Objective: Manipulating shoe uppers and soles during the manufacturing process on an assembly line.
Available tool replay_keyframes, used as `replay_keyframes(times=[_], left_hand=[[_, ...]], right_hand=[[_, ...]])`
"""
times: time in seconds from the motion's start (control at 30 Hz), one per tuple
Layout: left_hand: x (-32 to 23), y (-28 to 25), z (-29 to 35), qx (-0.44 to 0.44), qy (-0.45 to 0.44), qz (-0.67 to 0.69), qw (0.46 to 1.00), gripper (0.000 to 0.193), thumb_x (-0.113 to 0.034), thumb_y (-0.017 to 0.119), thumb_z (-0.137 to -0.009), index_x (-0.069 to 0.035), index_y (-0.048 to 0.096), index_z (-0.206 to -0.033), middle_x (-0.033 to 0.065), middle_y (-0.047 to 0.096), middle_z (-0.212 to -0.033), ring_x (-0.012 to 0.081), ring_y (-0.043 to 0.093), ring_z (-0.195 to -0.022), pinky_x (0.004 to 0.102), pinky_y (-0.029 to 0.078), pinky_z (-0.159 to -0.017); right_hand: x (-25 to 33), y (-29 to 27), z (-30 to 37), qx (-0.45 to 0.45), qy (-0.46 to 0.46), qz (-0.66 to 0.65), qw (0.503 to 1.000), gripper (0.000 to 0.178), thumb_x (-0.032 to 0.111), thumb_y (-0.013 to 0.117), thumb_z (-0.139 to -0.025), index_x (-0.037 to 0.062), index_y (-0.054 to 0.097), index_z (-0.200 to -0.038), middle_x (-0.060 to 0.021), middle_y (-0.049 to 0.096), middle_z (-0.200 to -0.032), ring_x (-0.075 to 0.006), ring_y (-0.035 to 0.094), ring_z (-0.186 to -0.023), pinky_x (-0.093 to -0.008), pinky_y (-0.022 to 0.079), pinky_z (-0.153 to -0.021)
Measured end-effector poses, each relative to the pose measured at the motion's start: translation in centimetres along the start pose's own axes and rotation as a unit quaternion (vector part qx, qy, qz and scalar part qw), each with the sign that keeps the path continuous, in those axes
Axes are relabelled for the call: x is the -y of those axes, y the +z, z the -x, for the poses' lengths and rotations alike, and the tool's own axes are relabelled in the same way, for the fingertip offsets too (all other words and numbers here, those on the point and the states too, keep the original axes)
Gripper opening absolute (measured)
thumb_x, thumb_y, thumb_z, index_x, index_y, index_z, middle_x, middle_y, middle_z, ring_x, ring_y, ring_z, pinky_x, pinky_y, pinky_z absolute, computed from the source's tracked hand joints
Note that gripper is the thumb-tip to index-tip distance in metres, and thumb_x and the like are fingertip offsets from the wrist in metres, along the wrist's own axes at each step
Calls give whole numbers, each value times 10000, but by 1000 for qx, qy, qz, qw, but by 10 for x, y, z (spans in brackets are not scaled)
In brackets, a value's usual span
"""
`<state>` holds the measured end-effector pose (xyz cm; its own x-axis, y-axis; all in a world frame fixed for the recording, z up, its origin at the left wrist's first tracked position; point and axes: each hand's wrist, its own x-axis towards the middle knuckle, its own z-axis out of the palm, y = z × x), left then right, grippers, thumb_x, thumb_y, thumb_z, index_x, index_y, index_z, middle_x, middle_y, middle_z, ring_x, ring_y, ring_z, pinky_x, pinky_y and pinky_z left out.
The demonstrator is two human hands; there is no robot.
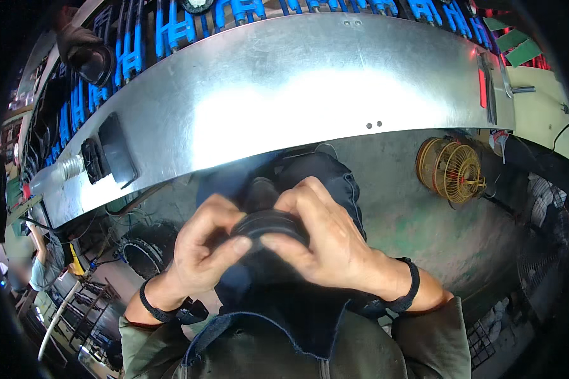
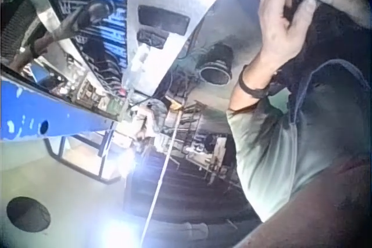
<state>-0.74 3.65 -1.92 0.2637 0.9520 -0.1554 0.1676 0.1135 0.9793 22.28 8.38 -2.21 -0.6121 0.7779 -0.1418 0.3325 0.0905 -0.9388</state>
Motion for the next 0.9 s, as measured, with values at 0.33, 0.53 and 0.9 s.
replay_keyframes(times=[0.33, 0.53, 0.9], left_hand=[[7, -14, -3, -8, 51, -46, 998, 231, -123, 703, -910, 35, 675, -1076, 199, 670, -1200, 343, 653, -1089, 408, 517, -928], [-24, 8, 60, -9, 83, 137, 987, 334, -108, 731, -885, 15, 650, -1184, 168, 646, -1259, 273, 622, -1133, 387, 475, -996], [-124, 37, 108, -92, 353, 158, 918, 707, -566, 472, -1007, 16, 507, -1406, 226, 421, -1515, 325, 380, -1433, 483, 248, -1188]], right_hand=[[2, 10, -6, -86, -46, 41, 994, 439, 141, 808, -830, 11, 554, -1163, -153, 506, -1155, -262, 577, -1058, -348, 531, -862], [39, 14, 41, 77, -94, -208, 971, 471, 327, 577, -983, 32, 555, -1349, -181, 461, -1436, -319, 426, -1373, -430, 336, -1141], [125, 26, 73, -191, -389, -160, 887, 613, 511, 423, -1044, 12, 509, -1390, -206, 498, -1381, -296, 500, -1261, -431, 344, -1106]])
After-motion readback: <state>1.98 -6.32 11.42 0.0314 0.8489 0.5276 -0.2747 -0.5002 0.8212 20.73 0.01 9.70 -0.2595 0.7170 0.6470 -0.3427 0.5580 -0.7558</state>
